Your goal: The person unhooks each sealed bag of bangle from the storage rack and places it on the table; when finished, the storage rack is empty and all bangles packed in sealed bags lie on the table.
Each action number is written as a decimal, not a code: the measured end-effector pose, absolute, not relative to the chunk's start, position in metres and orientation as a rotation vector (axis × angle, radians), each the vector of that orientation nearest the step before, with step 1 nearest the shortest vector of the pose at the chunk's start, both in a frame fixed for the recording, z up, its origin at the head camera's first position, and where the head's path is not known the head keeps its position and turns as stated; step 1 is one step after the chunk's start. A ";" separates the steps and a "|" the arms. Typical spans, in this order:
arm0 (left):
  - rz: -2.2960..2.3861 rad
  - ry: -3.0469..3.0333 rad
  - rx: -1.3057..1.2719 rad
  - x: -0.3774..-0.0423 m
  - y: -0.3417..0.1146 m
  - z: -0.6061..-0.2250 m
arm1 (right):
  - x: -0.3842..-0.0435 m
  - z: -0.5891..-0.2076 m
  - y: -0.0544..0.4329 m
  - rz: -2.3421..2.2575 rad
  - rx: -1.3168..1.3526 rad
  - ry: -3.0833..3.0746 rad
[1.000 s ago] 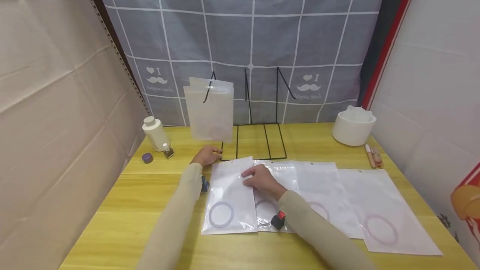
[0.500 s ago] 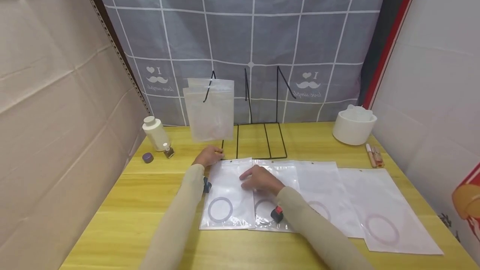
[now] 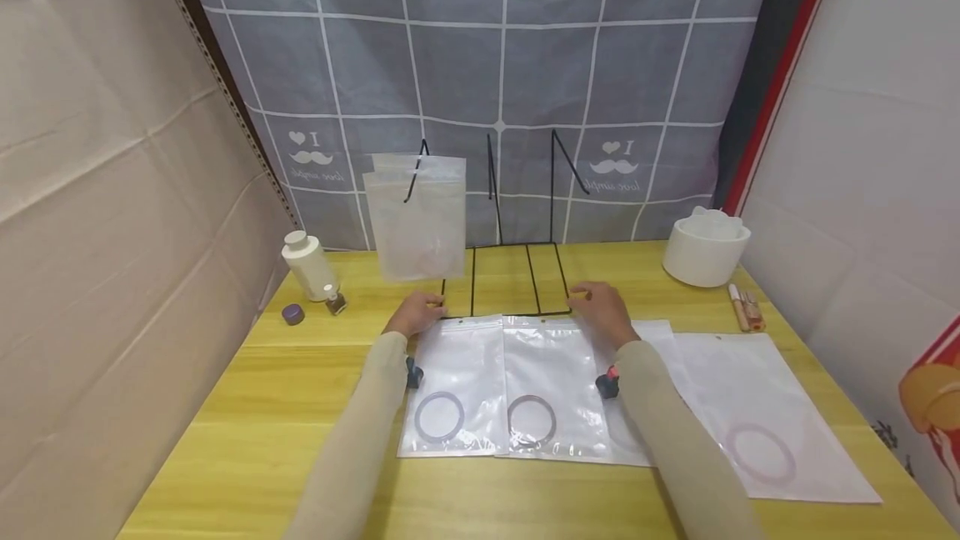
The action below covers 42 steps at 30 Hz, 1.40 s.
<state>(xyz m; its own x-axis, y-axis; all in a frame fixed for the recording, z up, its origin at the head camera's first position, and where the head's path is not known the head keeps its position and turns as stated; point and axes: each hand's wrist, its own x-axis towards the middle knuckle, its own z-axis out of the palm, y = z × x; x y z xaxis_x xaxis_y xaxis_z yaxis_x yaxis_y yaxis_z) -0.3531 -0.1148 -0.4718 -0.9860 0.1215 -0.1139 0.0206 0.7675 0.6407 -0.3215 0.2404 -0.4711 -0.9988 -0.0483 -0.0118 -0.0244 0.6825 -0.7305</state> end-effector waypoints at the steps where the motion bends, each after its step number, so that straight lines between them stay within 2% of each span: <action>1: 1.015 2.816 0.118 -0.353 -0.115 -0.471 | -0.325 -0.474 0.247 -1.242 -0.064 2.833; 11: 1.057 2.795 0.100 -0.356 -0.117 -0.467 | -0.348 -0.488 0.263 -1.035 -0.196 2.816; 19: 1.101 2.764 0.028 -0.358 -0.116 -0.468 | -0.352 -0.486 0.263 -1.072 -0.185 2.782; 23: 1.108 2.771 0.083 -0.361 -0.117 -0.472 | -0.353 -0.486 0.264 -1.083 -0.175 2.785; 29: 1.233 2.825 0.091 -0.359 -0.136 -0.476 | -0.350 -0.491 0.264 -1.055 -0.175 2.789; 36: 1.754 3.026 0.051 -0.351 -0.170 -0.430 | -0.347 -0.494 0.263 -1.081 -0.180 2.775; 42: 2.072 2.989 0.275 -0.355 -0.188 -0.390 | -0.347 -0.493 0.262 -1.072 -0.171 2.777</action>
